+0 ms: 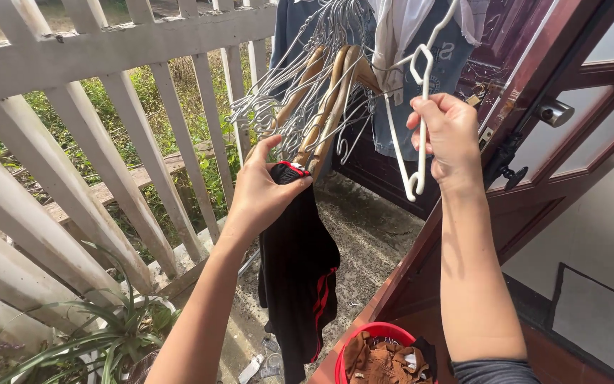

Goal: Hanging various items of clothing including shirts, shorts, and pants onto hangers and then onto a drying rack on a balcony.

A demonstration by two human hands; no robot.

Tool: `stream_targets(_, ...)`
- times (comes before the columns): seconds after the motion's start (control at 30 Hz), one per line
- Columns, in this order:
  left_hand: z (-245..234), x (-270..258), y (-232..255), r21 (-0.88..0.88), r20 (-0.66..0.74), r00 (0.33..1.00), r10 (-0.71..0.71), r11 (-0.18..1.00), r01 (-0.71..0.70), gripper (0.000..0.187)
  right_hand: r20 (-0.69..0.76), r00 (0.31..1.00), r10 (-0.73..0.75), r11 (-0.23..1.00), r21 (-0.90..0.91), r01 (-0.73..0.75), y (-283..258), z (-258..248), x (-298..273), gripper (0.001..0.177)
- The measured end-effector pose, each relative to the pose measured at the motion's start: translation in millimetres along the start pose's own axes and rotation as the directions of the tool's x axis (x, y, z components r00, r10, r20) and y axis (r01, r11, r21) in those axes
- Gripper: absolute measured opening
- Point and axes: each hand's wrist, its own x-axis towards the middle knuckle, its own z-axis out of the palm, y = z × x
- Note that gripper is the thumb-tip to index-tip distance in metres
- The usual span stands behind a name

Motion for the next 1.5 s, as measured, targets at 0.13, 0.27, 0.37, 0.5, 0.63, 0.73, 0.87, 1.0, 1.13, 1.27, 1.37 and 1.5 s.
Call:
stream_targets(0.13,9.8,5.3,-12.5,0.023,-0.012,0.998,0.064,0.998,-0.064,0.059,-0.061,0.997,0.045,0.999,0.006,-0.045,18.7,-17.8,-36.9,0.01)
stream_targets(0.27,10.2,3.0,-16.5,0.104,-0.056,0.991,0.121,0.988,-0.115,0.035,-0.124,0.991,0.059,0.998,-0.013,-0.061,66.8,-39.4,-73.0,0.011)
stream_targets(0.37,5.2,7.4,-15.0,0.108,-0.052,0.986,0.158,0.982,-0.152,0.034,-0.238,0.961,0.138,0.99,0.061,-0.127,95.7,-54.8,-83.5,0.012)
stream_targets(0.5,2.5,4.9,-11.8,0.074,-0.042,0.986,0.164,0.984,-0.161,0.035,-0.328,0.909,0.259,0.951,0.25,-0.18,125.0,-79.1,-100.9,0.015)
stream_targets(0.63,3.5,3.2,-14.4,0.066,-0.057,0.985,0.165,0.985,-0.161,0.035,-0.373,0.892,0.257,0.951,0.262,-0.165,132.2,-77.8,-133.1,0.018)
stream_targets(0.73,3.7,-0.5,-6.2,0.082,-0.059,0.979,0.194,0.979,-0.189,0.034,-0.368,0.902,0.228,0.968,0.189,-0.168,129.0,-76.2,-161.8,0.019)
stream_targets(0.87,6.4,-9.4,14.8,0.191,0.067,0.952,0.3,0.932,-0.307,0.054,-0.377,0.919,0.115,0.993,0.006,-0.122,124.7,-75.0,-202.2,0.021)
stream_targets(1.0,39.9,12.9,55.8,0.501,0.279,0.943,0.18,0.811,-0.303,0.09,-0.402,0.898,0.178,0.977,-0.034,-0.209,82.9,-60.2,-229.7,0.02)
stream_targets(1.13,85.9,64.6,46.6,0.621,0.44,0.876,0.199,0.637,-0.457,0.098,-0.409,0.908,0.091,0.974,-0.151,-0.166,67.6,-58.7,-247.7,0.02)
stream_targets(1.27,104.8,85.8,30.4,0.667,0.463,0.869,0.175,0.577,-0.472,0.046,-0.463,0.886,0.032,0.982,-0.152,-0.115,58.5,-61.0,-247.6,0.019)
stream_targets(1.37,111.0,88.7,21.0,0.666,0.494,0.862,0.113,0.589,-0.459,0.02,-0.507,0.854,0.112,0.991,-0.012,-0.136,41.6,-59.7,-222.4,0.017)
stream_targets(1.5,109.2,87.8,17.0,0.662,0.489,0.86,0.146,0.579,-0.475,0.025,-0.41,0.912,0.005,0.986,-0.152,-0.074,28.2,-64.0,-206.4,0.02)
